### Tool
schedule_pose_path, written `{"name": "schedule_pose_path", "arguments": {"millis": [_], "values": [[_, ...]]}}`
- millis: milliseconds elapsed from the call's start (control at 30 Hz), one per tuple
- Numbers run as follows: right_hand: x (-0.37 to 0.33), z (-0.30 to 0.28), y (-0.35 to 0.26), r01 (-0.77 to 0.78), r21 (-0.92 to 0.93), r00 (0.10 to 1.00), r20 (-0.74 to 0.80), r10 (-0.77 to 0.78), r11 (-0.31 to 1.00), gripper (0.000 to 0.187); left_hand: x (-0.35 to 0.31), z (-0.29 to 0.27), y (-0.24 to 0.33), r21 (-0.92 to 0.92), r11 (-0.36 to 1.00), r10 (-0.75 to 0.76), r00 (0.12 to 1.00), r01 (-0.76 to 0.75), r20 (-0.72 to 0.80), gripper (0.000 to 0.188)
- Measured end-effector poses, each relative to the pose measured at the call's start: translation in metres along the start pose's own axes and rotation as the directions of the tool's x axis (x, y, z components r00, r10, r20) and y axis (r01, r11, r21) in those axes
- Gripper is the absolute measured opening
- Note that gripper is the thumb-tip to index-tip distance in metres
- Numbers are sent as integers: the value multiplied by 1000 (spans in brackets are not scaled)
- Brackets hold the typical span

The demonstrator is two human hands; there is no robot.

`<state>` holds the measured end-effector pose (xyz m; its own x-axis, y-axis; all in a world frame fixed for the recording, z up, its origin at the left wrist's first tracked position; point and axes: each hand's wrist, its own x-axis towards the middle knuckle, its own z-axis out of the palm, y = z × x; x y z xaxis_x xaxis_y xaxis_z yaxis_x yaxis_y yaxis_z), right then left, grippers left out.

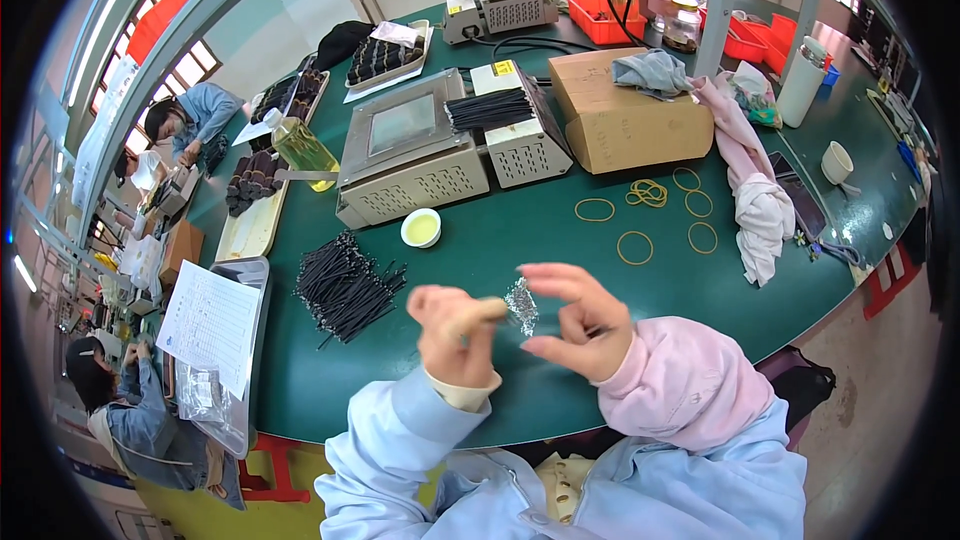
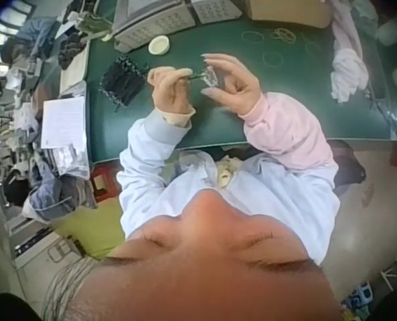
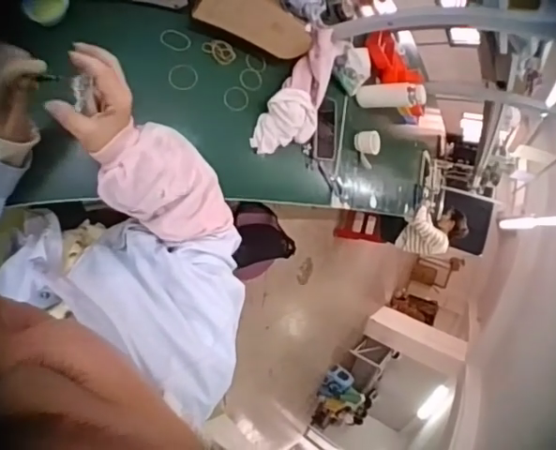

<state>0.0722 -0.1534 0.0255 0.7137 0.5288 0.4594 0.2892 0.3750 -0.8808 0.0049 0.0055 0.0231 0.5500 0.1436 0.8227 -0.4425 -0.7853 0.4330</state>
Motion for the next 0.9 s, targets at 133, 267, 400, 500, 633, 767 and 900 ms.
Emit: {"name": "schedule_pose_path", "arguments": {"millis": [133, 267, 400, 500, 633, 767, 900], "values": [[6, -42, 23, -244, 184, 970, 41, 241, 952, 37, 53, -31, -59, 313, 949, -131, 947, 35, 294, 7], [17, -72, 35, -663, 459, 747, 359, 559, 592, 32, 96, -43, -118, 610, 587, 64, 782, -532, 621, 5], [15, -73, 40, -701, 496, 710, 408, 574, 513, 31, 100, -27, -137, 447, 414, -53, 470, -793, 881, 5], [15, -72, 43, -713, 483, 698, 430, 572, 508, 32, 100, -21, -143, 432, 412, -4, 472, -802, 881, 8], [13, -71, 38, -747, 443, 663, 434, 610, 496, 34, 98, -18, -143, 403, 415, -35, 429, -816, 903, 7], [14, -71, 37, -755, 429, 653, 431, 622, 495, 34, 97, -17, -144, 393, 413, -26, 421, -822, 907, 6], [14, -72, 39, -747, 448, 663, 446, 602, 490, 34, 98, -20, -146, 382, 413, -10, 416, -827, 909, 5]]}}
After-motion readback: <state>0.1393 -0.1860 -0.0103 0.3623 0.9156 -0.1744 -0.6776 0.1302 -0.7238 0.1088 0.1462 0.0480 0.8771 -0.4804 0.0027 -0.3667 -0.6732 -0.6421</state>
